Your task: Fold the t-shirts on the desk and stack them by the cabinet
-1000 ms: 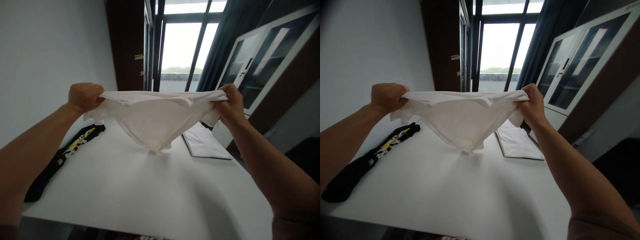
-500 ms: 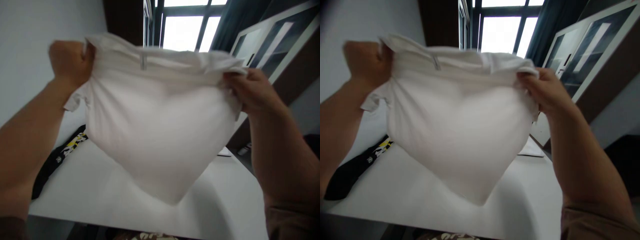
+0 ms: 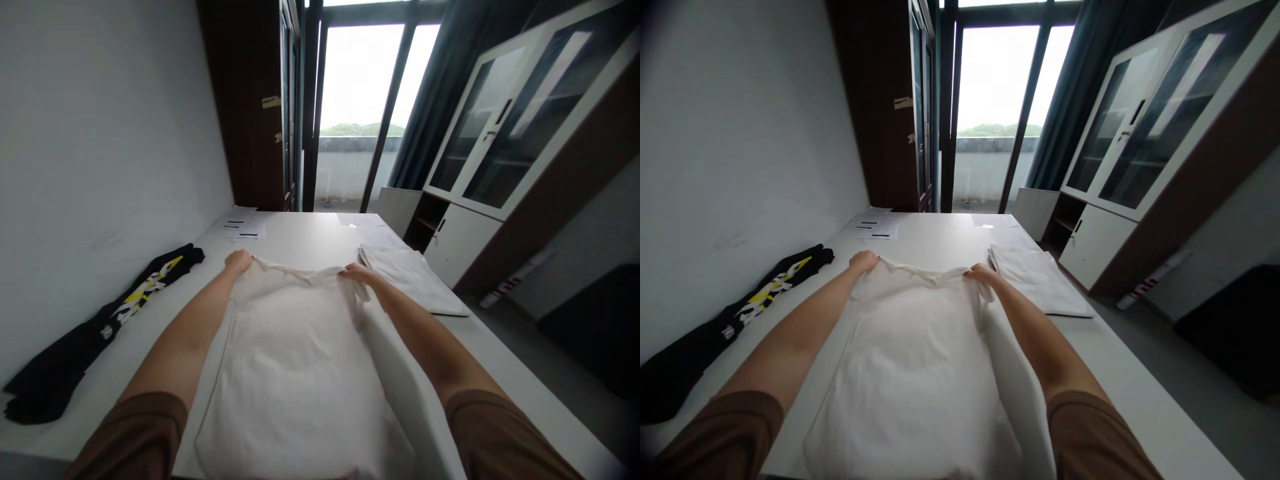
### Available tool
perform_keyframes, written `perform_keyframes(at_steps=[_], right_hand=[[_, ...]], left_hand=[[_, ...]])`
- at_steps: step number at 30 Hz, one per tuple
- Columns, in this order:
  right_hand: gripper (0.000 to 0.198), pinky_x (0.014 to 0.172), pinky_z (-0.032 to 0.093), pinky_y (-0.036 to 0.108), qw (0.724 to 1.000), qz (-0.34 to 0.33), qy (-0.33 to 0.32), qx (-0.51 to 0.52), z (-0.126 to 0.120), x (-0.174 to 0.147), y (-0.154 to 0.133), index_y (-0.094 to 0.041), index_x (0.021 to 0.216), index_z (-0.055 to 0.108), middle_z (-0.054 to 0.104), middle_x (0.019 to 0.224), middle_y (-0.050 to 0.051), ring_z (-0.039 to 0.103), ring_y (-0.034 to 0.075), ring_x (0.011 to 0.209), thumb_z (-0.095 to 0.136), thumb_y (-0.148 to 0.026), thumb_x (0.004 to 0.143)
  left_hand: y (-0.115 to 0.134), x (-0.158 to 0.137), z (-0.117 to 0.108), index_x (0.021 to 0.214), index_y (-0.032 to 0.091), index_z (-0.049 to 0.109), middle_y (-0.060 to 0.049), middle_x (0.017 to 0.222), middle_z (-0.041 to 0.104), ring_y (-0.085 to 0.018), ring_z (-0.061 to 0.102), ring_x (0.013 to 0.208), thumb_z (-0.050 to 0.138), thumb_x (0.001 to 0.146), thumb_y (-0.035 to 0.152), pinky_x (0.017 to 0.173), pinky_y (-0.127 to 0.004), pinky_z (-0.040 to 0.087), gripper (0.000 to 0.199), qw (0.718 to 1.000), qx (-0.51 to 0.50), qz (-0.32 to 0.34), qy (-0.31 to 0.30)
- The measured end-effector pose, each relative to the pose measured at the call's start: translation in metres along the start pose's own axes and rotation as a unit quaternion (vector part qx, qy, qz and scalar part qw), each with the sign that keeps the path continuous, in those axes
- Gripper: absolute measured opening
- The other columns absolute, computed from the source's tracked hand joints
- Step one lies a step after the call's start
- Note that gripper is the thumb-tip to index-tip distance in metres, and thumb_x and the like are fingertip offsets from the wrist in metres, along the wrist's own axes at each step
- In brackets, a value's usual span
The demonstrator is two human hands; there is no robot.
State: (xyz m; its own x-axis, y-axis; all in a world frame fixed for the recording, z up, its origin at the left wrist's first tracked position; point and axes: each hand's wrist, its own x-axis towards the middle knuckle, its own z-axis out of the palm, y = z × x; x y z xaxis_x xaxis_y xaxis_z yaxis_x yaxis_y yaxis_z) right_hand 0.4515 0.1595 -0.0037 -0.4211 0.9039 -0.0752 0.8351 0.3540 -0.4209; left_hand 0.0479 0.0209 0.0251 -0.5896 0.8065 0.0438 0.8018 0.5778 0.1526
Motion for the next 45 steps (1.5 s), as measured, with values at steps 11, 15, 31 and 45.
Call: perform_keyframes(at_steps=[11,15,31,45], right_hand=[[0.042,0.09,0.045,0.033,0.979,-0.088,0.073,-0.169,0.065,0.049,0.029,-0.023,0.13,0.065,0.064,0.122,0.014,0.062,0.027,0.111,0.058,-0.048,0.096],[0.049,0.103,0.038,0.034,0.959,-0.225,0.076,-0.156,0.076,0.056,0.022,-0.024,0.14,0.058,0.059,0.13,0.013,0.053,0.026,0.12,0.065,-0.039,0.093],[0.042,0.07,0.04,0.026,0.997,0.018,0.04,-0.061,0.074,0.128,0.018,-0.02,0.098,0.076,0.074,0.098,0.01,0.064,0.022,0.09,0.046,-0.05,0.1],[0.04,0.103,0.04,0.04,0.98,-0.115,0.094,-0.131,0.109,0.085,-0.015,-0.026,0.137,0.059,0.056,0.135,0.015,0.048,0.031,0.125,0.05,-0.042,0.101]], left_hand=[[0.016,0.055,0.084,0.117,0.015,0.075,-0.025,0.121,0.071,-0.037,0.068,0.113,0.053,0.091,0.054,0.083,-0.04,0.055,0.052,0.996,-0.035,-0.062,-0.044],[0.019,0.057,0.101,0.111,0.02,0.077,-0.02,0.119,0.073,-0.035,0.068,0.113,0.05,0.092,0.052,0.085,-0.039,0.054,0.046,0.998,-0.047,-0.044,-0.029],[0.028,0.093,0.102,0.108,0.018,0.077,-0.009,0.076,0.077,-0.027,0.073,0.085,0.058,0.089,0.042,0.07,-0.03,0.052,0.036,0.992,-0.104,-0.05,-0.059],[0.094,0.026,0.153,0.13,0.022,0.063,-0.013,0.14,0.059,-0.03,0.05,0.134,0.051,0.097,0.04,0.114,-0.044,0.035,0.039,0.981,-0.072,0.18,0.023]])
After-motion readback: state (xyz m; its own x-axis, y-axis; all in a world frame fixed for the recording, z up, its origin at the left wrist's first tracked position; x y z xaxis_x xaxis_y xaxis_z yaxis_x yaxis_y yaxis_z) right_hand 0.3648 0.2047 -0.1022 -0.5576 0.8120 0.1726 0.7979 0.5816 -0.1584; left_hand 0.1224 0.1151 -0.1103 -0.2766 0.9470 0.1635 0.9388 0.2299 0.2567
